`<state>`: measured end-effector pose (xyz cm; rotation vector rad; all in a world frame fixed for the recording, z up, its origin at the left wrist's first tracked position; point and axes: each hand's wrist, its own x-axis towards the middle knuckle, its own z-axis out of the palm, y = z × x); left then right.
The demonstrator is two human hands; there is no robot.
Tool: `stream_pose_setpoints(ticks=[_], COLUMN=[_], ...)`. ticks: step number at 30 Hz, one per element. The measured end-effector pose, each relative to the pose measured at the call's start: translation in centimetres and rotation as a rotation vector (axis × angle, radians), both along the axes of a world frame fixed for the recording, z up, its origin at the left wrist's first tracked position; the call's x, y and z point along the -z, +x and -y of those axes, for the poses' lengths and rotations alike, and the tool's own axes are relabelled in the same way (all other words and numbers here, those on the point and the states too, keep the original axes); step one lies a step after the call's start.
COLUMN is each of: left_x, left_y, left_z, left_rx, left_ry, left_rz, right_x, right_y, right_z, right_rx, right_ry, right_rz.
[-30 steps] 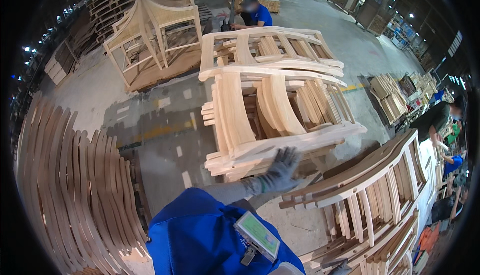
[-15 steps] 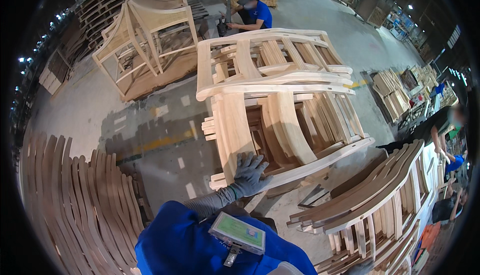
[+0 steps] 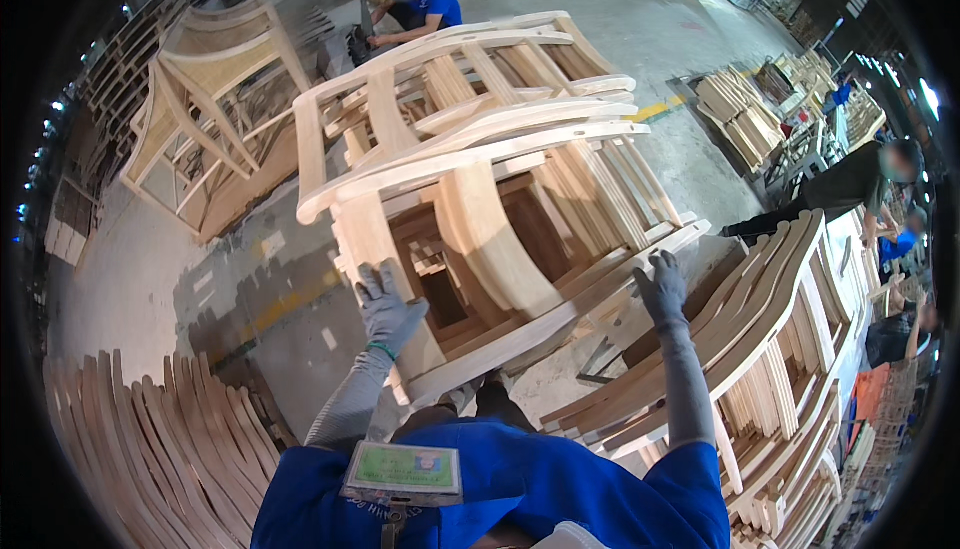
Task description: The person applies glue to wooden chair frames using a brush and a small container. They repeatedly pick up frames, apply glue to joints, and place them back on the table. Other workers are visible in the background assembling similar frames.
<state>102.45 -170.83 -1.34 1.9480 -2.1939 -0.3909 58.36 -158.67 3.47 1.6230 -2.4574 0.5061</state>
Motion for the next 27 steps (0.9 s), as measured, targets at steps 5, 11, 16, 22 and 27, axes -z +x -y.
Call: stream_pose_setpoints(ticks=[5, 11, 16, 22, 27], left_x=[-1.2, 1.2, 1.9, 3.5, 3.1], left_y=[-1.4, 0.0, -0.4, 3.7, 5.6], left_z=[1.0, 0.6, 0.6, -0.1, -2.0], left_rx=[-0.09, -0.169, -0.24, -0.222, -0.242], left_ry=[0.075, -0.018, 0.077, -0.002, 0.129], left_rz=[0.058, -0.066, -0.299, -0.342, -0.61], right_x=[3.1, 4.0, 2.6, -4.1, -12.2], right_y=[-4.7, -6.8, -7.9, -3.4, 1.2], right_z=[8.2, 15.5, 15.4, 11.6, 3.2], right_rx=[0.154, -0.015, -0.041, -0.024, 0.002], right_ry=[0.195, 0.385, 0.376, 0.432, 0.296], right_rz=[0.29, 0.489, 0.43, 0.392, 0.305])
